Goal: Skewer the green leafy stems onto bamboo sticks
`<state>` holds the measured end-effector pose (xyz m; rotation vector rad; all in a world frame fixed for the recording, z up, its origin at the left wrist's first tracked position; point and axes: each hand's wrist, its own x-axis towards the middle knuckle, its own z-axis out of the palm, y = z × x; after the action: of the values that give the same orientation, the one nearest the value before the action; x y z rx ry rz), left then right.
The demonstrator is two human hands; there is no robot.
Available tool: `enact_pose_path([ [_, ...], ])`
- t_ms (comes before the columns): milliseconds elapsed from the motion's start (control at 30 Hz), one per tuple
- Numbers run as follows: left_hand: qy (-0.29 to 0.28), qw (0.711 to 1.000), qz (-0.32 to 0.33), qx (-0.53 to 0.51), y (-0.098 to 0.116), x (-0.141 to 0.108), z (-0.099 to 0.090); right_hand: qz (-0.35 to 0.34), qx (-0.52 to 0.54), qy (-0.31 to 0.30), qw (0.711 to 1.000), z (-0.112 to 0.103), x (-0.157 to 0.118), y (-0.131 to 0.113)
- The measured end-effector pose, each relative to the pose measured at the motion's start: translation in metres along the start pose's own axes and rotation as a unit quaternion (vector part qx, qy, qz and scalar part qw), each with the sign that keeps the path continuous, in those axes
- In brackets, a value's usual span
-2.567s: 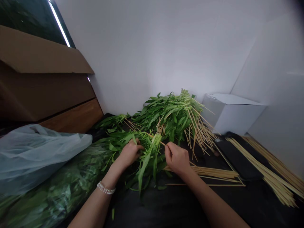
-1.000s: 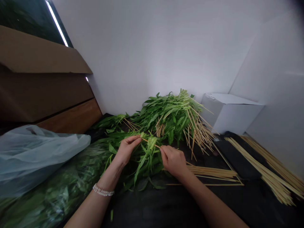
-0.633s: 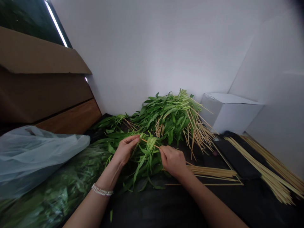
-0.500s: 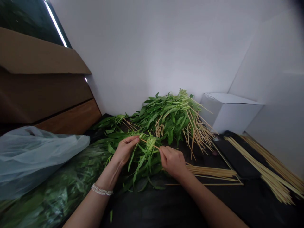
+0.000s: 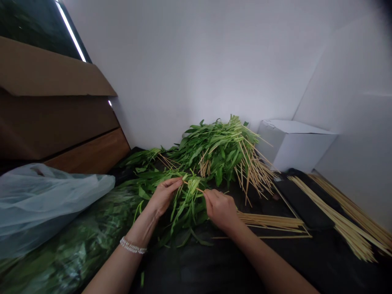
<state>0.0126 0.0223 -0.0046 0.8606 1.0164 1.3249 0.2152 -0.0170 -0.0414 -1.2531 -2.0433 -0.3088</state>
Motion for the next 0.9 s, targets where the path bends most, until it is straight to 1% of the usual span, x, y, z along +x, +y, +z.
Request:
enact_pose_path([
  [133,-0.022,0.999,-0.029,-0.002,0.002,-0.001,-0.002,0.015,0.019,-0.022,0.999,0.002,-0.002,0.0],
  [233,-0.03,0.999,-0.033,0.005,0.002,-0.001,-0.001,0.034,0.029,-0.05,0.998,0.003,-0.003,-0.002],
  [333,-0.047,0.998,-0.029,0.018,-0.001,-0.002,0.001,0.037,0.031,-0.062,0.997,0.003,-0.002,-0.003],
  [467,-0.056,0.998,-0.003,0.024,-0.004,-0.004,0.004,0.021,0.029,-0.048,0.998,0.003,-0.001,-0.004],
  [533,-0.078,0.996,0.012,0.035,-0.005,-0.006,0.005,0.006,0.026,-0.036,0.999,0.005,-0.002,-0.004],
  [633,-0.143,0.983,0.027,0.115,-0.004,-0.008,0.005,-0.019,0.016,-0.011,1.0,0.007,-0.003,-0.003],
  [700,-0.167,0.969,0.039,0.177,-0.003,-0.009,0.005,-0.033,0.01,0.002,0.999,0.008,-0.003,-0.002],
  [767,-0.177,0.961,0.051,0.206,-0.002,-0.01,0.005,-0.045,0.004,0.01,0.999,0.006,-0.002,-0.002],
  [900,-0.188,0.959,0.056,0.204,-0.002,-0.011,0.005,-0.054,-0.001,0.012,0.998,0.003,0.0,-0.004],
])
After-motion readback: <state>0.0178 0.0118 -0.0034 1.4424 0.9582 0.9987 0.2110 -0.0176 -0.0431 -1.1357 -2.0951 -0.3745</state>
